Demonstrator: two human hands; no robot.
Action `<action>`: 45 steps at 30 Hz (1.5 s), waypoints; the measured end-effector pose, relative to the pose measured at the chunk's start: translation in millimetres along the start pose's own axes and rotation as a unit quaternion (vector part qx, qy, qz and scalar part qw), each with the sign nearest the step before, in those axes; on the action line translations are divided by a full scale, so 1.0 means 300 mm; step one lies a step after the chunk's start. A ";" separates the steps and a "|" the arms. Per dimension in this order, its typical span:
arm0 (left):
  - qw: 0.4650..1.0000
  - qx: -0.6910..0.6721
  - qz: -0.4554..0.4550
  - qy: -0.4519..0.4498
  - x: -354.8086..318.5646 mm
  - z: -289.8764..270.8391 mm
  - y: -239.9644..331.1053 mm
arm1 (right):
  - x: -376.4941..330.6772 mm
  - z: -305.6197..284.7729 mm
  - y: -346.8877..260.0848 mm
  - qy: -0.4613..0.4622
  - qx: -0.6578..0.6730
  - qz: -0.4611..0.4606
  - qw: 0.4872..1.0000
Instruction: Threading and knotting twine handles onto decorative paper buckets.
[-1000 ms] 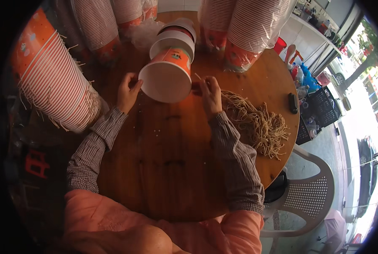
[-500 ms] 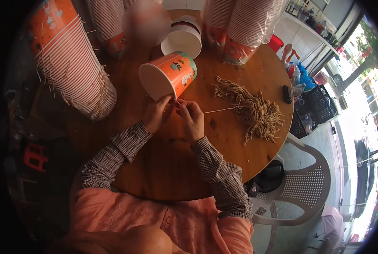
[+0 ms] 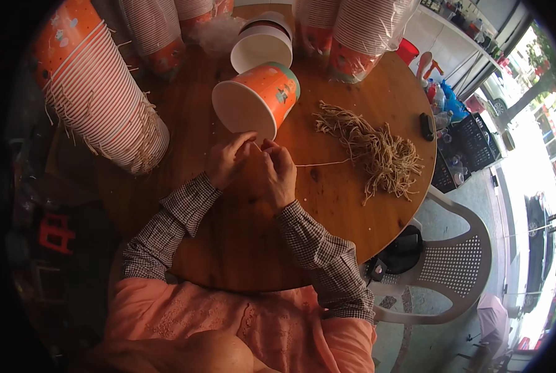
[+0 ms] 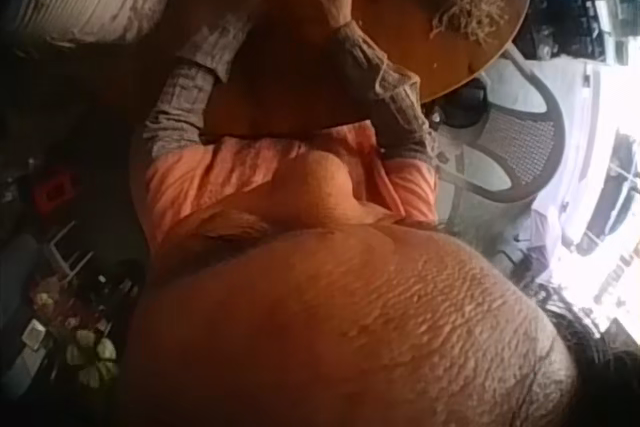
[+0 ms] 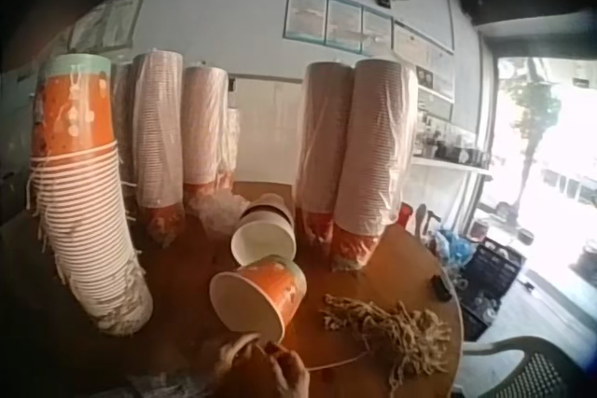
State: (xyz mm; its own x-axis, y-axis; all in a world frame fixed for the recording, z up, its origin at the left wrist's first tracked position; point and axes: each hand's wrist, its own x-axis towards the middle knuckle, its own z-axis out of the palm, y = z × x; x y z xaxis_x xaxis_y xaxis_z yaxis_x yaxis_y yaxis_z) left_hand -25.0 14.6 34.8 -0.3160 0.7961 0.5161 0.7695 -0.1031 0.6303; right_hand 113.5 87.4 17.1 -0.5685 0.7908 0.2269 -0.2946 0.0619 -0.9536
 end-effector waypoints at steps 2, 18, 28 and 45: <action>0.997 0.058 0.045 0.010 0.009 0.016 0.005 | 0.008 0.000 0.006 0.020 -0.021 -0.020 0.999; 0.985 0.151 0.083 0.022 0.050 0.107 -0.003 | 0.015 -0.090 -0.001 0.089 0.108 0.031 0.990; 0.999 -0.003 0.025 0.036 -0.125 -0.060 0.059 | -0.079 0.035 -0.070 -0.046 0.124 0.077 0.988; 0.999 -0.011 0.016 0.029 -0.110 -0.087 0.092 | -0.072 0.027 -0.034 -0.061 0.073 0.049 0.994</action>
State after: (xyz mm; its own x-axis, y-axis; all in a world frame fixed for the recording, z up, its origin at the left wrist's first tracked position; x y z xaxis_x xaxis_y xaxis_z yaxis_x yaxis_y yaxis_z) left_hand -7.9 -30.1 50.1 -0.3237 0.7570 0.5676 0.7675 -0.1407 0.6254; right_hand 122.4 64.8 23.4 -0.6868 0.7079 0.1648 -0.3358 -0.1079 -0.9357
